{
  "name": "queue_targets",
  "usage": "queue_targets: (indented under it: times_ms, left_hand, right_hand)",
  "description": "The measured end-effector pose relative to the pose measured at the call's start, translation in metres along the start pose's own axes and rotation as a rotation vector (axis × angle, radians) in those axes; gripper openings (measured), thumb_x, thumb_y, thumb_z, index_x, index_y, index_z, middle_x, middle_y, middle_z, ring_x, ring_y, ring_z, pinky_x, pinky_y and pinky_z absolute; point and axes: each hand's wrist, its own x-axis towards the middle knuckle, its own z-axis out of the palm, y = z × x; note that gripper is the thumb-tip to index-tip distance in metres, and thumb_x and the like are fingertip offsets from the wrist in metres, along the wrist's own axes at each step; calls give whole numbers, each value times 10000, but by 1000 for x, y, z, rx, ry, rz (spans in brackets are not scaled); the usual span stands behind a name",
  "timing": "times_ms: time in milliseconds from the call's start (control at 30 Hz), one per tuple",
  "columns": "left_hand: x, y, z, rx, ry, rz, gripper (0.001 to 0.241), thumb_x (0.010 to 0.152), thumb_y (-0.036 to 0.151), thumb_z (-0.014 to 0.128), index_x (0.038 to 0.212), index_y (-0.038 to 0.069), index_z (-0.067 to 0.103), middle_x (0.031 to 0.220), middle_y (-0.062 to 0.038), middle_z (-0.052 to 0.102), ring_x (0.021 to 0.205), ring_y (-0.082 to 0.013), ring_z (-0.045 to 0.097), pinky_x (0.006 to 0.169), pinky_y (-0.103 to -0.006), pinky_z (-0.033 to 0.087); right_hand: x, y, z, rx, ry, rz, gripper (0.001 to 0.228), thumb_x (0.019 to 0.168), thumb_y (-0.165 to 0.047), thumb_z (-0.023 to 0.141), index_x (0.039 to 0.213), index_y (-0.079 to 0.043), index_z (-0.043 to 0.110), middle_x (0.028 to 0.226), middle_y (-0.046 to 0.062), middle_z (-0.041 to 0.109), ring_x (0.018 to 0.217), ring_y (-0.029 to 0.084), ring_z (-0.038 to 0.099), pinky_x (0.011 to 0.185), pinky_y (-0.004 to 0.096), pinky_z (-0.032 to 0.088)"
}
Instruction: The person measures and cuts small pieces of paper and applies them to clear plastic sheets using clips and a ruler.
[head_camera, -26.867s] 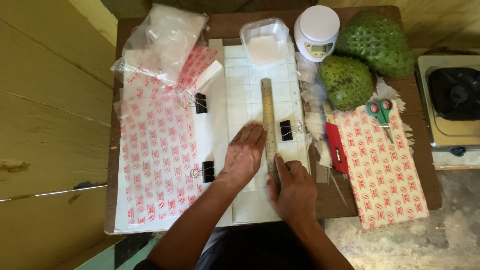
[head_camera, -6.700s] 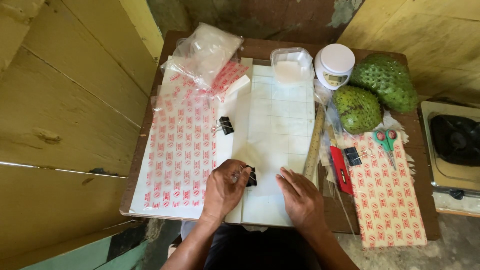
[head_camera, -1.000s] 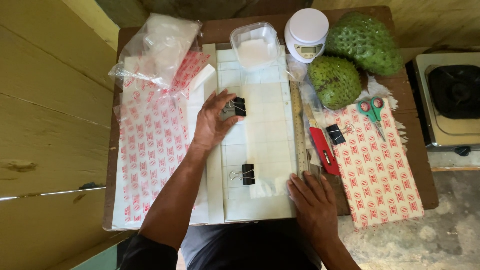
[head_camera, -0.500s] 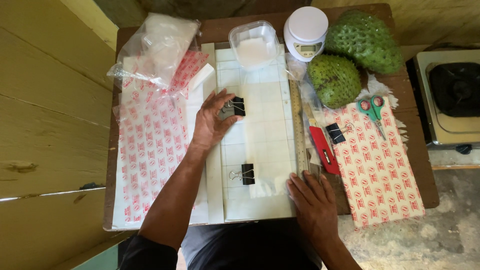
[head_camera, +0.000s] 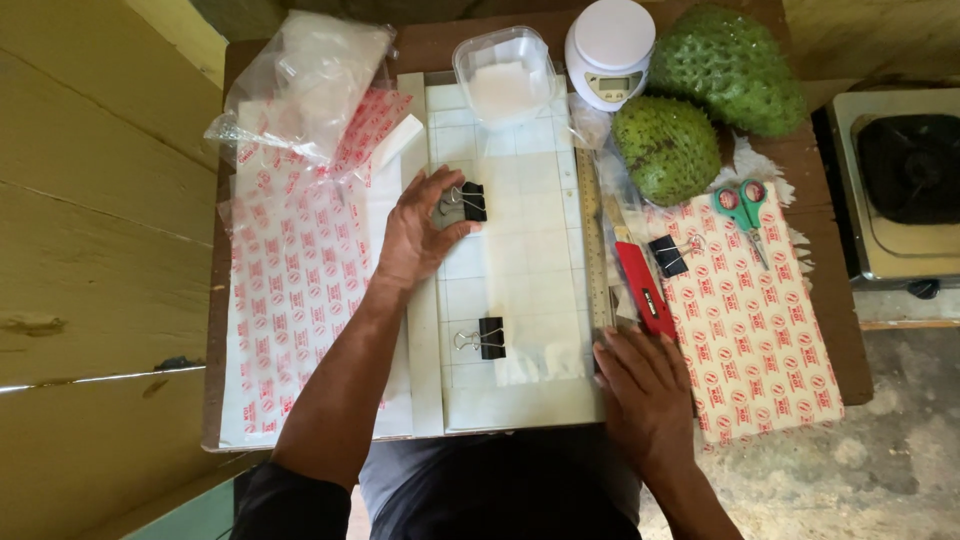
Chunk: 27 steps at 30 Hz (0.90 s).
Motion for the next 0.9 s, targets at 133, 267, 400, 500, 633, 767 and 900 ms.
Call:
queue_targets:
  times_ms: [133, 267, 400, 500, 633, 767, 900]
  left_hand:
    - [3, 4, -4, -27, -11, 18, 844, 841, 631, 696, 1420, 33, 556, 1405, -132, 650, 1430, -291, 509, 1293, -458, 225]
    - [7, 27, -20, -25, -88, -140, 928, 808, 602, 749, 1509, 83, 430, 1417, -116, 651, 1386, -267, 559, 1189, -375, 327]
    - [-1, 54, -31, 24, -61, -216, 981, 836, 643, 693, 1548, 48, 376, 1576, -148, 483, 1464, -309, 446, 1201, -430, 346]
    - [-19, 70, -36, 220, -138, -212, 958, 843, 485, 805, 1569, 49, 359, 1614, -195, 408, 1488, -337, 394, 1223, -423, 316]
    - [-56, 90, -42, 213, -172, 29, 953, 877, 684, 602, 1481, -43, 476, 1534, -278, 487, 1453, -394, 448, 1247, -470, 287]
    - [-85, 107, -45, 164, -200, 120, 1017, 801, 700, 657, 1471, -43, 472, 1504, -292, 516, 1463, -396, 450, 1249, -497, 314]
    - [-109, 101, -46, 97, -169, 83, 999, 755, 606, 808, 1495, 28, 467, 1535, -214, 522, 1470, -373, 465, 1267, -492, 315]
  right_hand:
    - [-4, 4, 3, -30, -44, -42, 275, 956, -163, 672, 1227, -125, 687, 1409, 64, 652, 1343, 311, 602, 1168, 530, 403]
    - [-6, 5, 7, -50, -19, -63, 310, 946, -193, 728, 1252, -152, 704, 1403, 38, 660, 1350, 290, 601, 1184, 513, 400]
    - [-2, 7, 2, -72, -29, -47, 270, 982, -202, 589, 1194, -92, 714, 1369, 72, 688, 1331, 316, 611, 1200, 493, 376]
    - [-10, 21, 6, -128, -77, 20, 396, 926, -269, 696, 1302, -146, 698, 1419, 6, 668, 1393, 280, 565, 1220, 485, 351]
    - [-2, 25, -4, -89, -156, -41, 539, 897, -362, 726, 1393, -171, 632, 1505, 26, 595, 1440, 292, 505, 1267, 509, 275]
    - [-1, 25, -4, -166, -192, -65, 516, 860, -425, 735, 1320, -203, 668, 1470, 46, 617, 1441, 313, 507, 1249, 583, 276]
    - [4, 20, -9, -213, -183, -65, 452, 900, -478, 688, 1235, -176, 705, 1385, 72, 678, 1416, 300, 532, 1239, 579, 275]
